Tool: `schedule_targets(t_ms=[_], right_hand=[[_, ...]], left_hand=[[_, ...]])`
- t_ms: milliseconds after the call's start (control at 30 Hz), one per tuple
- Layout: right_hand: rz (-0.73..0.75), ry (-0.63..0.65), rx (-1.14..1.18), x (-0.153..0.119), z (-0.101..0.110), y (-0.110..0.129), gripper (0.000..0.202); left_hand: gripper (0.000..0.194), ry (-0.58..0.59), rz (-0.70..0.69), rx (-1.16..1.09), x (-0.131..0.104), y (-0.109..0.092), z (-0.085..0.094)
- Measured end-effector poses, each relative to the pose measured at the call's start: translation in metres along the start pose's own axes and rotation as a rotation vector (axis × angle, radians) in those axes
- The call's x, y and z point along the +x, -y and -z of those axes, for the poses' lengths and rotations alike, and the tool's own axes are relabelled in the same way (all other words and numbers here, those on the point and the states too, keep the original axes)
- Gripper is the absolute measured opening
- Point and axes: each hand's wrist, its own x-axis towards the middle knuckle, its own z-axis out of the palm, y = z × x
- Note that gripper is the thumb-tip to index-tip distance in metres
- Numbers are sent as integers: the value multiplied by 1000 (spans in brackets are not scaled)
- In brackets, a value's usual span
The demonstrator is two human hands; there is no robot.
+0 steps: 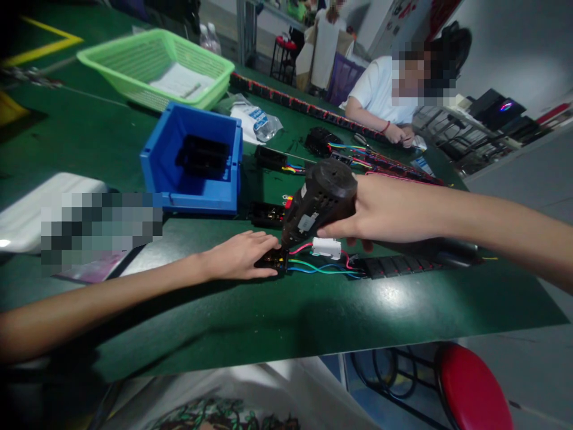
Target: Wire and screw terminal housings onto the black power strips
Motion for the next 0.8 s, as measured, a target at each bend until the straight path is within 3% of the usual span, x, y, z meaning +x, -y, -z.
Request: schedule_targets(t_ms=[300,600,800], right_hand=[[-8,5,18,-13,-2,2,34],[59,-19,20,-10,-8,1,38],[-18,-10,27,-11,-6,-2,47]], left_hand=[[46,6,10,-8,1,0,1],[46,8,10,10,1,-1,2],[47,4,6,-7,0,0,1]])
